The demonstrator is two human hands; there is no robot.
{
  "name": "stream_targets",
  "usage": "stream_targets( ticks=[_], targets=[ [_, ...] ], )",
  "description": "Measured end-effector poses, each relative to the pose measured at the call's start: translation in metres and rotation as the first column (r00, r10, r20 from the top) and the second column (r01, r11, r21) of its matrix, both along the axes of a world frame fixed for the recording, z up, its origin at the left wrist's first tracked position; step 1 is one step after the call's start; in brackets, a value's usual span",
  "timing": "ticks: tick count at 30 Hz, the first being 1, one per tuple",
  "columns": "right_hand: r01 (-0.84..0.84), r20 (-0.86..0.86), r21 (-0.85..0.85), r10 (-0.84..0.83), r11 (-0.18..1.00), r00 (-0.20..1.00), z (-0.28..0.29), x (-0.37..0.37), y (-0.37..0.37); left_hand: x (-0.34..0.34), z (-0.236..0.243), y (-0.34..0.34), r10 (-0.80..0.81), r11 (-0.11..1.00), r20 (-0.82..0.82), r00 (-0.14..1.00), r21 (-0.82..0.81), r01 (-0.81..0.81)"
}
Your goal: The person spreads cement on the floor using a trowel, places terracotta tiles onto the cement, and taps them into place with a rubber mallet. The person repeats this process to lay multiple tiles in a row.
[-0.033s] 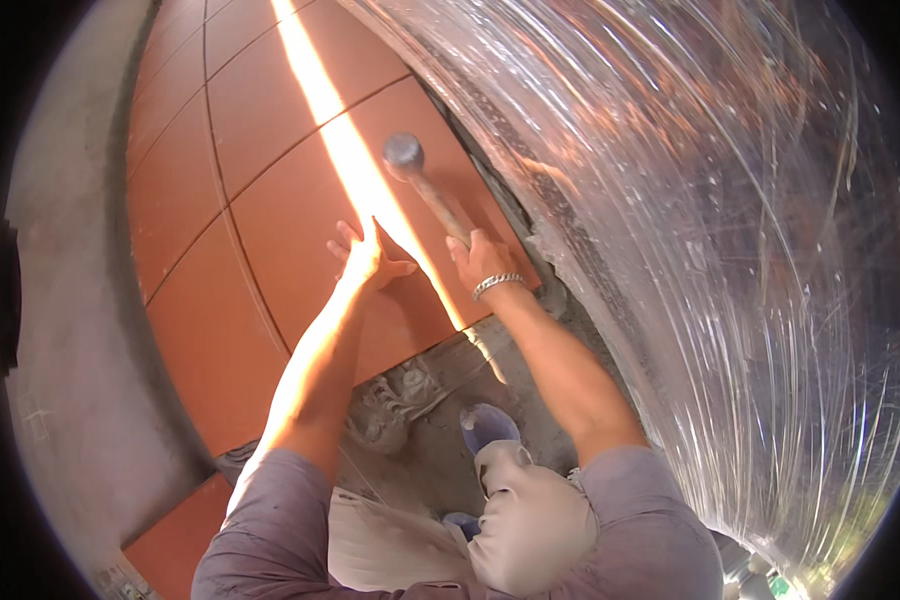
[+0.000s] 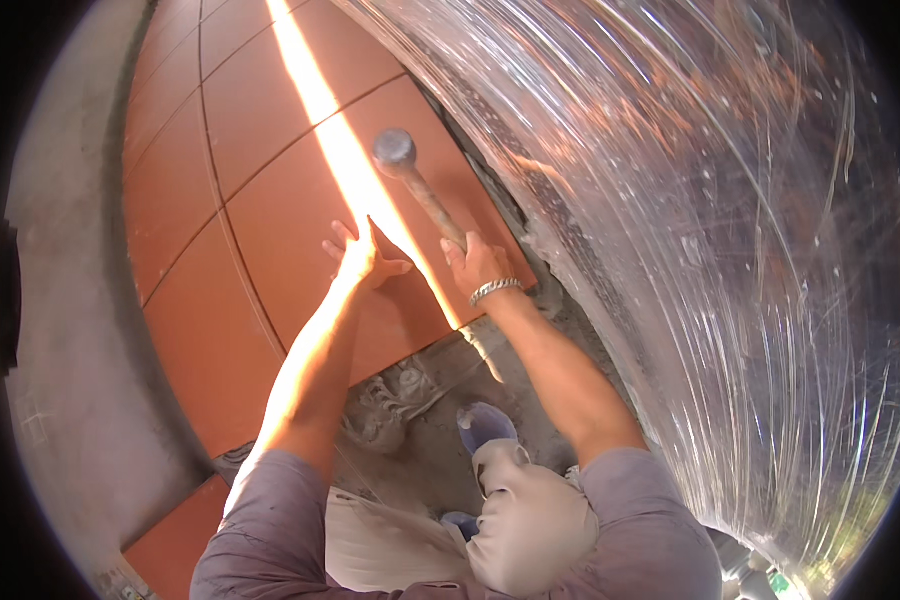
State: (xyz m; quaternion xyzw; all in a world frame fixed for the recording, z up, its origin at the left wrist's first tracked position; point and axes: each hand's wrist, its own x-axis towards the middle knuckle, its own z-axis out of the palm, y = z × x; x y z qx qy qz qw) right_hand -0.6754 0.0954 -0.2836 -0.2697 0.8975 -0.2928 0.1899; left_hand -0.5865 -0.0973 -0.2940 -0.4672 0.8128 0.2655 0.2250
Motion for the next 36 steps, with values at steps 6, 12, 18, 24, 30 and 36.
stream_targets(
  ticks=[6,12,18,24,30,36],
  targets=[
    [0.0,0.113,0.129,-0.015,0.992,0.993,-0.003,0.033,0.067,0.004,-0.006,0.001,-0.022,1.0,0.018,1.0,-0.008,0.022],
    [0.039,0.104,0.069,-0.046,0.997,0.993,0.003,0.039,0.096,-0.001,-0.014,-0.002,-0.023,1.0,-0.008,1.0,-0.017,0.023],
    [0.038,0.173,0.266,-0.087,0.963,0.981,-0.004,0.044,0.111,0.002,-0.022,-0.002,-0.06,0.998,0.023,0.998,-0.027,0.06],
    [0.057,0.157,0.368,-0.122,0.928,0.98,-0.017,0.038,0.113,0.005,-0.022,-0.003,-0.032,0.999,-0.114,0.993,-0.041,0.028],
    [0.023,0.081,0.375,-0.057,0.927,0.995,-0.015,0.04,0.113,0.033,-0.015,0.036,-0.019,0.994,-0.249,0.968,-0.109,-0.008],
    [0.03,0.044,0.105,-0.035,0.994,0.998,0.007,0.042,0.101,0.109,-0.001,0.066,0.126,0.987,-0.073,0.989,-0.09,-0.132]
  ],
)
